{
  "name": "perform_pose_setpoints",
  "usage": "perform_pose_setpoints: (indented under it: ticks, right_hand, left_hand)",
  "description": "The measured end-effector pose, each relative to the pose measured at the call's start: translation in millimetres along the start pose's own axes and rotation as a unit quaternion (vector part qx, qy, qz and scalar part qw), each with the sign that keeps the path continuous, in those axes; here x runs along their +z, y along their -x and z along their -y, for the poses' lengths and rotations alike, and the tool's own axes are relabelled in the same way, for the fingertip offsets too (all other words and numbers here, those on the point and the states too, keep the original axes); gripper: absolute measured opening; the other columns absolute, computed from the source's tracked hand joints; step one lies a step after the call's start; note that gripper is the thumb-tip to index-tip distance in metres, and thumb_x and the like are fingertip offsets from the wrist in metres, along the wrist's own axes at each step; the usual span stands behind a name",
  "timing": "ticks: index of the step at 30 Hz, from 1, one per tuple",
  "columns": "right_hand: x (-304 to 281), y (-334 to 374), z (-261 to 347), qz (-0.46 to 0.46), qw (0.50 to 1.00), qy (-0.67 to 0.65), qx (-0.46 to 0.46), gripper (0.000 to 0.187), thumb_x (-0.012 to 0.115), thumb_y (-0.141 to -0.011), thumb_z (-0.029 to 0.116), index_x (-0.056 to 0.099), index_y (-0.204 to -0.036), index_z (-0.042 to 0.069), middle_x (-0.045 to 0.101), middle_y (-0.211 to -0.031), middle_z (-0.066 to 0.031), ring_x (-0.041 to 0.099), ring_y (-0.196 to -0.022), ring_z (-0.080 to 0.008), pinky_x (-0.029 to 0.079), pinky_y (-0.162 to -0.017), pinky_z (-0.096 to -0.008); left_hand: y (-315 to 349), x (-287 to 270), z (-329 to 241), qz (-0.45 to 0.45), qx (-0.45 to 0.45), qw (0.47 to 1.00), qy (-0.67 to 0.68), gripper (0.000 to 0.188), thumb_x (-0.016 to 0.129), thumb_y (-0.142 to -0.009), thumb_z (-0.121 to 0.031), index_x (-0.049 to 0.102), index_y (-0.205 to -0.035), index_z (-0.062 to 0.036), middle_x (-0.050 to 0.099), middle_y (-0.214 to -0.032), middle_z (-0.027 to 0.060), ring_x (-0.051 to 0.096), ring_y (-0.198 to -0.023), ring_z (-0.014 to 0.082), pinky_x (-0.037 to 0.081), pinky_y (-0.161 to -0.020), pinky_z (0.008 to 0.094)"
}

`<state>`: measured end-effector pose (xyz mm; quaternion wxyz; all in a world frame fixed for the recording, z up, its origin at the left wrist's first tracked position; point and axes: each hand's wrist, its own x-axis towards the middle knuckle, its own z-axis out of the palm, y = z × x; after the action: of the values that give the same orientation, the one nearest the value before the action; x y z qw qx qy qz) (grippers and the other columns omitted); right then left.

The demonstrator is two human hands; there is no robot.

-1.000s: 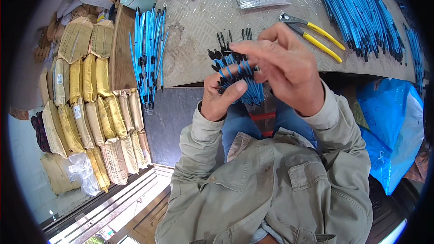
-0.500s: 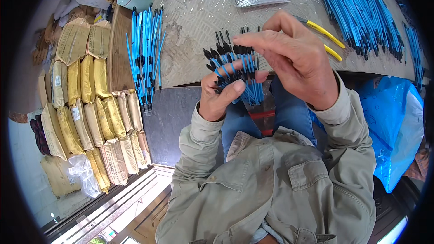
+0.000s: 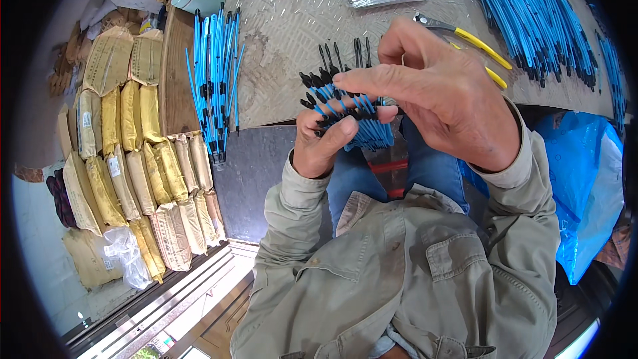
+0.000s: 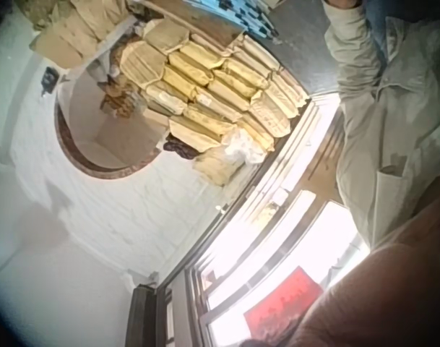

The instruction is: The person assembles blue components into bundles by hand, then secures the bundles to a metal part using a crimping tool.

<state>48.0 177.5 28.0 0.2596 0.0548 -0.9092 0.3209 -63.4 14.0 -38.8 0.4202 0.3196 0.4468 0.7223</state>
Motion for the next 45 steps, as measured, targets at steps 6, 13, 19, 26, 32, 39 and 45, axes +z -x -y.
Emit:
perform_pose_setpoints:
  ticks: [6,13,19,26,32,39,45]
  right_hand:
    - [3,-2,2,-0.007,1.0,-0.01,0.001,0.05,0.06,-0.063,-0.013,0.063,-0.108,0.008,0.048,-0.084,-0.0081,0.053,-0.069,-0.0172,0.042,-0.053,-0.0275]
    - [7,0,5,-0.015,0.999,-0.039,0.002,0.044,0.057,-0.068,-0.015,0.062,-0.108,0.003,0.048,-0.087,-0.0101,0.054,-0.07,-0.0179,0.047,-0.054,-0.0263]
    - [1,-3,4,0.014,1.0,-0.014,-0.005,0.043,0.056,-0.069,-0.015,0.063,-0.108,0.003,0.048,-0.088,-0.0104,0.055,-0.07,-0.0176,0.05,-0.054,-0.0249]
    - [-2,-5,8,0.02,1.0,0.014,-0.008,0.042,0.057,-0.069,-0.014,0.063,-0.106,0.004,0.049,-0.087,-0.0095,0.056,-0.071,-0.0172,0.05,-0.054,-0.0244]
    - [0,-5,7,0.007,1.0,0.009,-0.023,0.042,0.059,-0.066,-0.014,0.063,-0.104,0.003,0.051,-0.087,-0.0091,0.057,-0.072,-0.0183,0.049,-0.054,-0.0258]
    - [4,-4,0,-0.007,0.999,-0.014,-0.033,0.043,0.059,-0.064,-0.015,0.064,-0.103,0.003,0.052,-0.086,-0.0096,0.056,-0.071,-0.0196,0.047,-0.053,-0.0269]
    - [7,-5,-1,-0.01,0.998,-0.01,-0.058,0.043,0.059,-0.066,-0.012,0.063,-0.105,0.004,0.053,-0.086,-0.0107,0.055,-0.071,-0.0215,0.044,-0.056,-0.0281]
  left_hand:
    - [0,-5,5,0.006,0.024,0.999,-0.028,0.036,0.057,-0.086,-0.013,0.054,-0.114,0.0087,0.064,-0.101,0.0178,0.062,-0.094,0.0222,0.048,-0.086,0.0333]
    - [2,-5,3,0.024,0.031,0.999,-0.025,0.035,0.057,-0.087,-0.013,0.054,-0.114,0.0077,0.064,-0.102,0.0163,0.061,-0.097,0.0223,0.048,-0.086,0.0343]
    - [0,-1,-1,0.022,0.018,0.999,0.015,0.05,0.053,-0.091,-0.034,0.051,-0.118,0.0084,0.062,-0.106,0.0172,0.061,-0.099,0.0248,0.048,-0.086,0.0354]
    - [0,-7,2,0.043,0.034,0.996,-0.069,0.079,0.042,-0.086,-0.061,0.047,-0.121,0.0093,0.061,-0.105,0.0198,0.061,-0.099,0.027,0.048,-0.086,0.0371]
    - [3,-8,3,0.049,0.0,0.995,-0.089,0.085,0.038,-0.084,-0.067,0.045,-0.121,0.0093,0.061,-0.106,0.0207,0.061,-0.099,0.0273,0.048,-0.086,0.0376]
    - [6,-6,8,0.002,0.016,0.999,0.043,0.074,0.03,-0.09,-0.061,0.046,-0.115,0.0069,0.061,-0.105,0.0164,0.061,-0.096,0.0245,0.049,-0.084,0.0354]
    - [4,-7,14,-0.067,-0.025,0.997,-0.003,0.063,0.029,-0.095,-0.052,0.05,-0.112,0.0049,0.061,-0.101,0.0136,0.061,-0.089,0.0197,0.049,-0.08,0.0316]
